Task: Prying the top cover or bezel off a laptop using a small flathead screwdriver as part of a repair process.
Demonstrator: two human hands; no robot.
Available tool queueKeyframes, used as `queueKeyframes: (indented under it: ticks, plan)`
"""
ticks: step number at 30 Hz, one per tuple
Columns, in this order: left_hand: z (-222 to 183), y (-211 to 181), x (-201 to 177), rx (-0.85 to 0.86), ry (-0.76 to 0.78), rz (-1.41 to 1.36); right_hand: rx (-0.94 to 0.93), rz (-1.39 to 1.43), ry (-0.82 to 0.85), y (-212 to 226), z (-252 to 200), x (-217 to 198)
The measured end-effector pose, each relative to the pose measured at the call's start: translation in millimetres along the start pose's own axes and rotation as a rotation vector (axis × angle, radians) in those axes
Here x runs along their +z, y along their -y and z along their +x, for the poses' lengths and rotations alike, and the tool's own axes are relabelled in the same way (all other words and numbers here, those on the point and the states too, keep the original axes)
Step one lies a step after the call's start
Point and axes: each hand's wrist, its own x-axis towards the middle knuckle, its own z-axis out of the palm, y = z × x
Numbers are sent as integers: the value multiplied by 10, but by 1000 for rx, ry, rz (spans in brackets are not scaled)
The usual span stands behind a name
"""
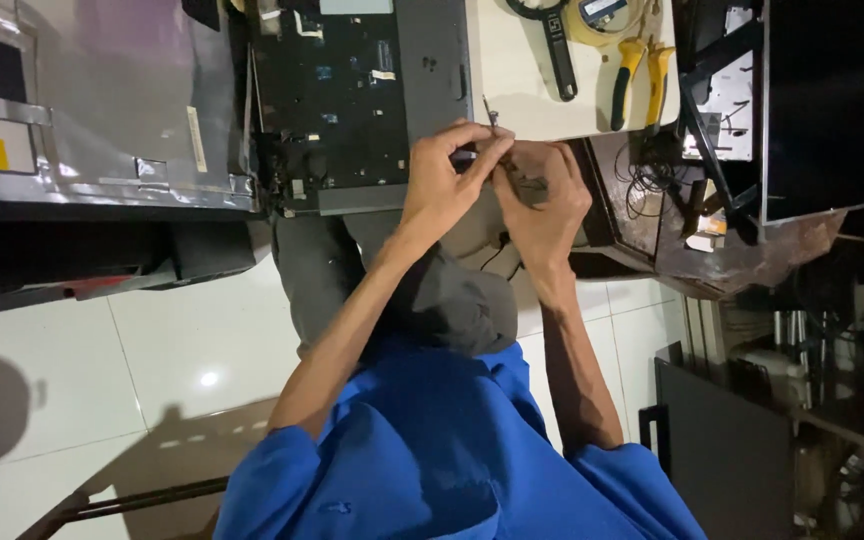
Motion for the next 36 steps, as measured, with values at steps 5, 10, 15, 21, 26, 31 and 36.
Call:
queueKeyframes:
  ticks: [5, 10, 15, 21, 26, 31, 36]
  plan:
    - [-130, 12, -137, -100, -7, -59, 72, 263, 115, -37, 38, -127]
    - [-171, -11, -207, -90, 19, -55, 89, 381, 173, 104, 285, -256]
    - [-305, 123, -149, -49, 98, 37, 179, 440, 248, 127, 275, -207]
    - [-359, -113, -130, -93, 190, 54, 176, 461, 231, -37, 154, -244]
    - [-379, -312, -102, -217, 318, 3, 231, 509, 299, -123, 51, -419]
    - [-404, -368, -77, -314, 390, -16, 301, 569, 337, -290, -136, -387]
    - [-463, -434, -80, -296, 404, 114, 339, 535, 455, -376, -215, -427]
